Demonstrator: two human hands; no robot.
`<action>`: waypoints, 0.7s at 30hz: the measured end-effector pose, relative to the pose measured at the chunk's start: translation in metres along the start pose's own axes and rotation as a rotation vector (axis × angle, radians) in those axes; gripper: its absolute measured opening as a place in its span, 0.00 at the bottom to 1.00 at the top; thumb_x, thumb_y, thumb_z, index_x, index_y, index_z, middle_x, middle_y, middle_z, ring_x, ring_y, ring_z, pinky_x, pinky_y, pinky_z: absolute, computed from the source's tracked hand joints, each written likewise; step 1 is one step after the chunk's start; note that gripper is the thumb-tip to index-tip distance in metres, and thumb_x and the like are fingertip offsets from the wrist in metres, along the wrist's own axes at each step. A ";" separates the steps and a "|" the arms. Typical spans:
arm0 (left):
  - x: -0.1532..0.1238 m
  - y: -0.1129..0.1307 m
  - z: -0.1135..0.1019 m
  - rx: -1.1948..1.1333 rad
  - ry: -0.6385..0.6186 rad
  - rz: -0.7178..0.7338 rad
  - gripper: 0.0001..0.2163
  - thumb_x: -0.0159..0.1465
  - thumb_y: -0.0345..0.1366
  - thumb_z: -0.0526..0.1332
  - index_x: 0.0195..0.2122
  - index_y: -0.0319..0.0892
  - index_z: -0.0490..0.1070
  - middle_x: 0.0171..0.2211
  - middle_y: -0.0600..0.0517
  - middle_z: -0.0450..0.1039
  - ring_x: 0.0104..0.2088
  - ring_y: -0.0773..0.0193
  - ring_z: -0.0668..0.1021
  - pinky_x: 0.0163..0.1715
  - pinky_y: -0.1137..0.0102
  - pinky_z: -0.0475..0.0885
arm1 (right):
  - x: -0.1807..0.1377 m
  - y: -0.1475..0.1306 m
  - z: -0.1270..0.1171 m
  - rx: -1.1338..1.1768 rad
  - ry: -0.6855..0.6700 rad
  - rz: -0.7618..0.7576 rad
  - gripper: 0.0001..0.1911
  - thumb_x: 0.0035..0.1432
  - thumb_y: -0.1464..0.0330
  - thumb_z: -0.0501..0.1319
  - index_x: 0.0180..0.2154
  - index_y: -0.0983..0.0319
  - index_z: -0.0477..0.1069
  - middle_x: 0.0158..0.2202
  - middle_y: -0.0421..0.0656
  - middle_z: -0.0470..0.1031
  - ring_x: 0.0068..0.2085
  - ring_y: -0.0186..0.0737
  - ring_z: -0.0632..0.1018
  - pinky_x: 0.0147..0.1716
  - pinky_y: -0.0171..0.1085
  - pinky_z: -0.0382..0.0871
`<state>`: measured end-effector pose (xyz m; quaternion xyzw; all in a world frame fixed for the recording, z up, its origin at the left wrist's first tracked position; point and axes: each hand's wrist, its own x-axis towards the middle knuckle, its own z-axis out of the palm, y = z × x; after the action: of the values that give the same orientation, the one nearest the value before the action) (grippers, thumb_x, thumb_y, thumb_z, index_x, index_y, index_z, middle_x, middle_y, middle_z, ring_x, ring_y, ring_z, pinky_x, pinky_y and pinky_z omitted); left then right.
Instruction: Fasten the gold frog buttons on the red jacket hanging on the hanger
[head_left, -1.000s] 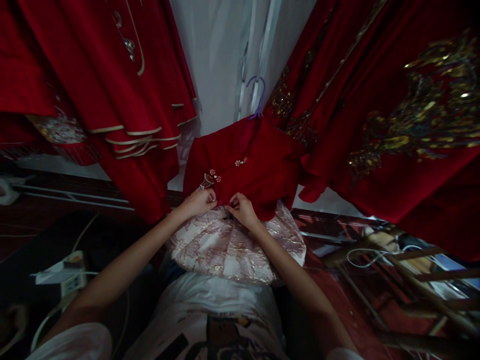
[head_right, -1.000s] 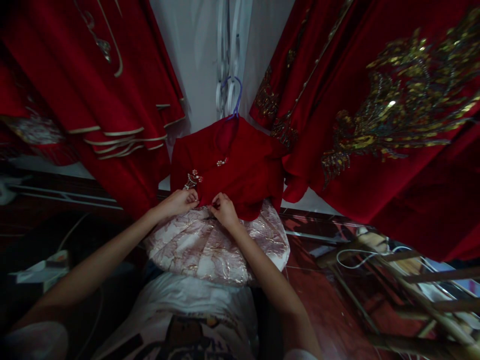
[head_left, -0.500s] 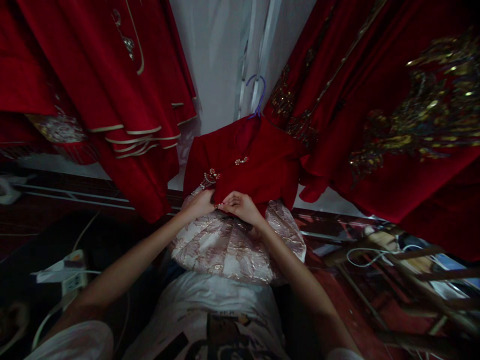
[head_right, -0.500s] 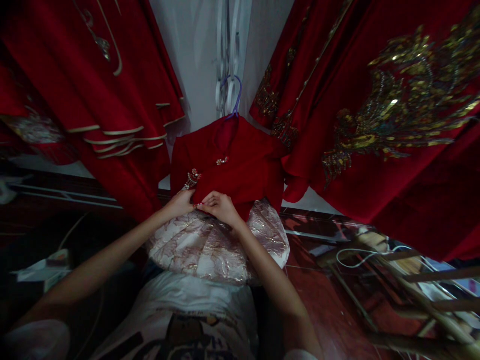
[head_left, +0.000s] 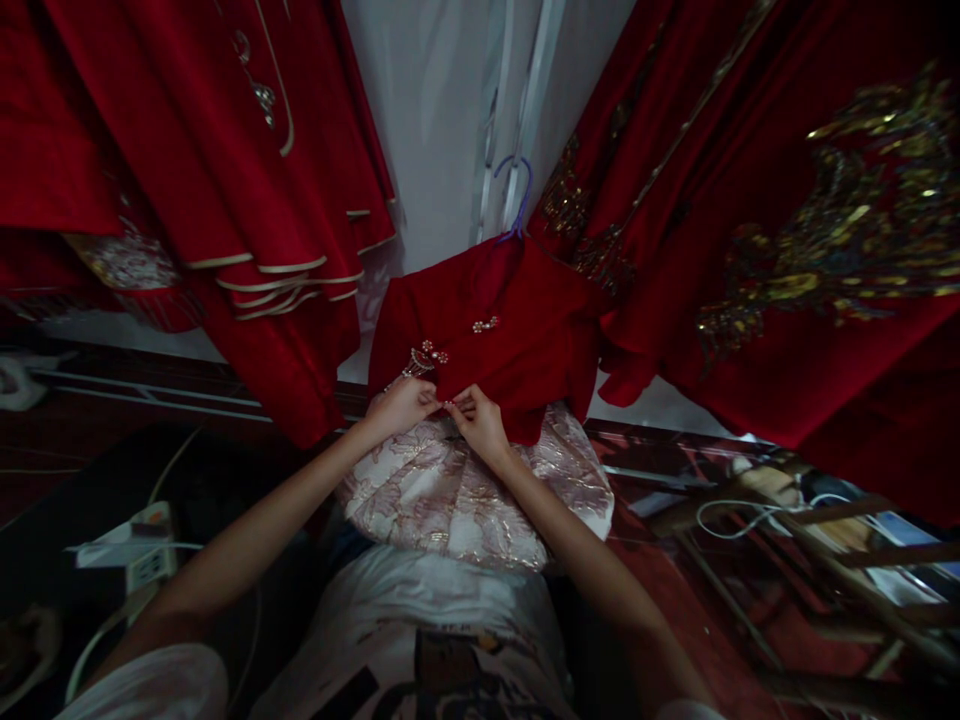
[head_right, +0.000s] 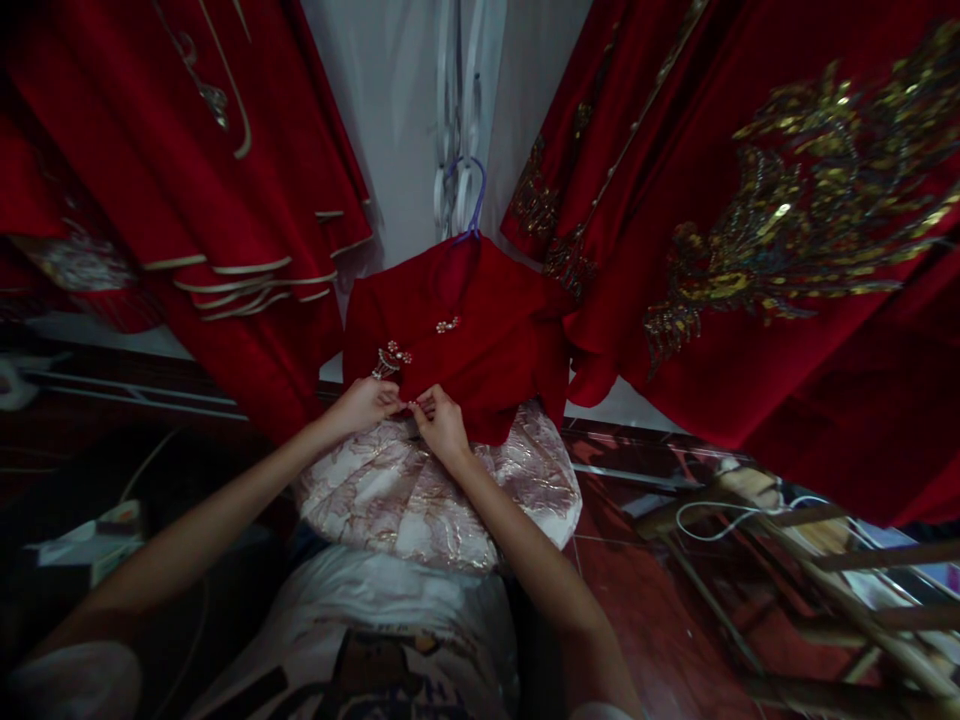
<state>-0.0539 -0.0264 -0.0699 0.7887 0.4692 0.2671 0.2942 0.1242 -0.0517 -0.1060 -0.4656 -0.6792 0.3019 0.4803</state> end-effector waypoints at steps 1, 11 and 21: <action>-0.001 0.001 -0.001 0.023 0.014 0.002 0.06 0.58 0.34 0.60 0.25 0.39 0.71 0.29 0.48 0.79 0.31 0.63 0.81 0.30 0.73 0.72 | 0.000 0.000 0.000 -0.003 0.001 -0.004 0.06 0.57 0.64 0.60 0.34 0.60 0.65 0.31 0.40 0.75 0.31 0.34 0.78 0.30 0.32 0.73; -0.003 0.007 -0.002 0.167 0.102 -0.018 0.01 0.54 0.31 0.60 0.26 0.41 0.70 0.28 0.51 0.79 0.33 0.63 0.81 0.32 0.74 0.73 | -0.001 -0.014 -0.003 0.016 -0.049 -0.006 0.08 0.57 0.63 0.61 0.36 0.59 0.65 0.34 0.40 0.74 0.34 0.34 0.78 0.31 0.32 0.74; -0.001 -0.001 -0.004 0.144 0.082 -0.020 0.04 0.55 0.33 0.60 0.32 0.40 0.72 0.30 0.50 0.80 0.34 0.62 0.81 0.35 0.72 0.74 | -0.008 -0.019 -0.004 -0.246 -0.104 -0.135 0.14 0.62 0.65 0.56 0.49 0.56 0.69 0.44 0.44 0.70 0.40 0.35 0.76 0.37 0.33 0.74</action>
<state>-0.0579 -0.0257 -0.0678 0.7914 0.5068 0.2616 0.2200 0.1219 -0.0671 -0.0910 -0.4581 -0.7648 0.2069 0.4031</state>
